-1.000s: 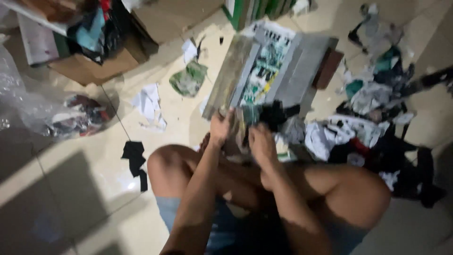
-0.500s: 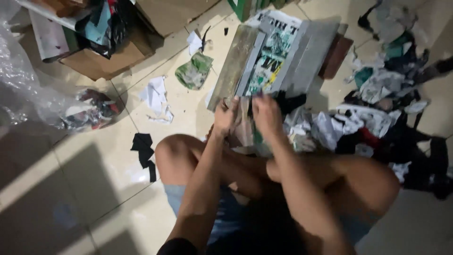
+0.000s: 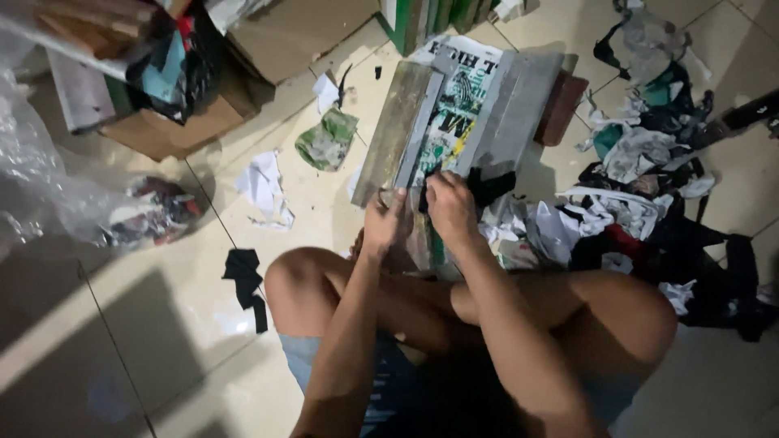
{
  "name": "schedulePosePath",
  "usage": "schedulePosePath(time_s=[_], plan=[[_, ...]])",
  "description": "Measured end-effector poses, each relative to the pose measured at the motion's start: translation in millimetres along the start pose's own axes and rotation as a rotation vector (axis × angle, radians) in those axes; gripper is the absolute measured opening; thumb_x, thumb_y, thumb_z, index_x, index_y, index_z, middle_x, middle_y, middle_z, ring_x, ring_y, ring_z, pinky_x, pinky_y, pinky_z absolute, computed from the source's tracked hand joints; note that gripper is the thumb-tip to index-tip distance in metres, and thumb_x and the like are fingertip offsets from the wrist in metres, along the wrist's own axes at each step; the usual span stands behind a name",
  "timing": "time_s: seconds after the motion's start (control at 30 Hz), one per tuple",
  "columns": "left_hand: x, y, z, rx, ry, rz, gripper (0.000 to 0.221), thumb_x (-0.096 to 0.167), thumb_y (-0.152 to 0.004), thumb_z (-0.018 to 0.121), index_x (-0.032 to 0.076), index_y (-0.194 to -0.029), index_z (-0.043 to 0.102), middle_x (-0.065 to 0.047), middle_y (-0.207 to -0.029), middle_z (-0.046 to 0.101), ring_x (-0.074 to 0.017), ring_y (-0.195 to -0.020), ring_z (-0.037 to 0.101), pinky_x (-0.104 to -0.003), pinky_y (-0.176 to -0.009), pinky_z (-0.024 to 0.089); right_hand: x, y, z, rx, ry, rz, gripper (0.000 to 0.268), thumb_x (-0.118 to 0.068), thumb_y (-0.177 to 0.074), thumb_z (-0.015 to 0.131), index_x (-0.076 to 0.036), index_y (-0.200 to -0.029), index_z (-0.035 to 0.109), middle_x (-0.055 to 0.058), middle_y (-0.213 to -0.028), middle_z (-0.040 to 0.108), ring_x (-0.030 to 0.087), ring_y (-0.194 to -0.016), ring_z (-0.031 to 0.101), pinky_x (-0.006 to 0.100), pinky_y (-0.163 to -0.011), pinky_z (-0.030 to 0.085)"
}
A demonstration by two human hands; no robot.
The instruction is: Cleaning ink residue from a screen printing frame using small pieces of scrap fabric.
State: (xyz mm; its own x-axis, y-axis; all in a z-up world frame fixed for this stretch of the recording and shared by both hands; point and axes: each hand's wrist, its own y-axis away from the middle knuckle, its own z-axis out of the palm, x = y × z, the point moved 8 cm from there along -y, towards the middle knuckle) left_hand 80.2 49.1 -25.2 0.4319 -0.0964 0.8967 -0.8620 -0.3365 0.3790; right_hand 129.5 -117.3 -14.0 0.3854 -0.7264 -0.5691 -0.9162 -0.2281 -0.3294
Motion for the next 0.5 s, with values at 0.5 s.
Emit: schedulePosePath(time_s=[0.5], plan=[[-43,-25,-27,0.289,0.095,-0.014,0.062,0.055,-0.098,0.064,-0.003,-0.119,0.066,-0.033,-0.116,0.069,-0.0395,-0.113,0.068,-0.055,-0.095,0.051,-13,79,-9,-0.278,-0.126,-0.025,0.017,-0.018,-0.102,0.058,-0.014,-0.106,0.075,0.010,-0.104,0.070,0.036,-0.100,0.070,0.042,-0.080,0.059]])
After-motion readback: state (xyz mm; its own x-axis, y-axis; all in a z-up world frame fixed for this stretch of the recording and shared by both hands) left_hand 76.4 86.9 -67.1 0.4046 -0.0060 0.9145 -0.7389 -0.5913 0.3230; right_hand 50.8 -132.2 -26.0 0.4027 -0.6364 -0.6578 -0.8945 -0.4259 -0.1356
